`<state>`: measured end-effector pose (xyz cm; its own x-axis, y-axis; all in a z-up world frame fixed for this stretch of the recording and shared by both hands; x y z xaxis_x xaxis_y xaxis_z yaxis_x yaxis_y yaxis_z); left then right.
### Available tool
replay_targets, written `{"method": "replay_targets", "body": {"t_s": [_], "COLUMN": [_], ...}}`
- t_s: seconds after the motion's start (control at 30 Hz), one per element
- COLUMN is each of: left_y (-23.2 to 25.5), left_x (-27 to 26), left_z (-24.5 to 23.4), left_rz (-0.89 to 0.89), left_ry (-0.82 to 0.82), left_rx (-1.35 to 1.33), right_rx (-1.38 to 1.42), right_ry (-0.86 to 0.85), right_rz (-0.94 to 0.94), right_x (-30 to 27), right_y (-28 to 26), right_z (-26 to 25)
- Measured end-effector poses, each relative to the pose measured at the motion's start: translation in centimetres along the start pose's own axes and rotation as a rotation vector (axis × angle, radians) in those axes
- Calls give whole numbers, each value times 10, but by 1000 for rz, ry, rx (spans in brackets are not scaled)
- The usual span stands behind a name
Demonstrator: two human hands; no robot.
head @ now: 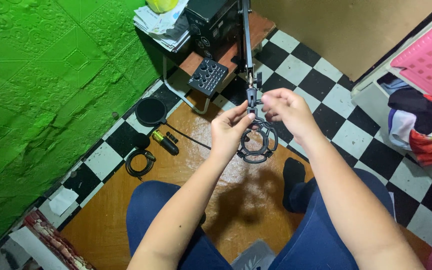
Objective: The person assembles a microphone setup by attaching a pop filter to a stand, removing a gold microphone from a shock mount, and placing a foam windscreen onto the microphone. The person then adjusts the shock mount attached to the stand.
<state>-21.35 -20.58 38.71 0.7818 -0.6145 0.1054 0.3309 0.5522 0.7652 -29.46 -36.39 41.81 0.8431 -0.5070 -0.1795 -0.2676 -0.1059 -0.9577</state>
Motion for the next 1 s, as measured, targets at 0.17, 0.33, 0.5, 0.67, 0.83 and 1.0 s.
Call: {"method": "replay_targets", "body": {"t_s": [0.17, 0.33, 0.5, 0.67, 0.83, 1.0], "left_y": [-1, -1, -2, -3, -3, -1], "left_x": [1, 1, -1, -1, -1, -3], "left_z": [1, 2, 1, 2, 3, 4], "left_rz": [-19, -10, -14, -16, -18, 21], "left_ry": [30, 16, 20, 21, 24, 17], "left_rx": [16, 24, 73, 42, 41, 104], "right_rx": [-43, 61, -82, -20, 96, 78], "right_ry": [-35, -15, -46, -58, -42, -10], "right_rz": [-355, 14, 116, -228, 77, -29], "right_x": [-9, 2, 5, 0, 1, 1], "right_y": [-13, 1, 8, -5, 1, -2], "right_z": [3, -5, -4, -1, -4, -1]}}
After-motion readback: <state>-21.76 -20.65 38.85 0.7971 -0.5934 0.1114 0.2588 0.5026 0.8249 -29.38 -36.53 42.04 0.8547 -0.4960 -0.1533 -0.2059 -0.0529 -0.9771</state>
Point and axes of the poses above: each hand's wrist, its own x-axis towards the middle knuckle, its own z-axis out of the palm, y = z × x, the point moved 4 cm from there along x, towards the middle knuckle, and after that the axes turned 14 degrees about -x, right-handed, at the moved point
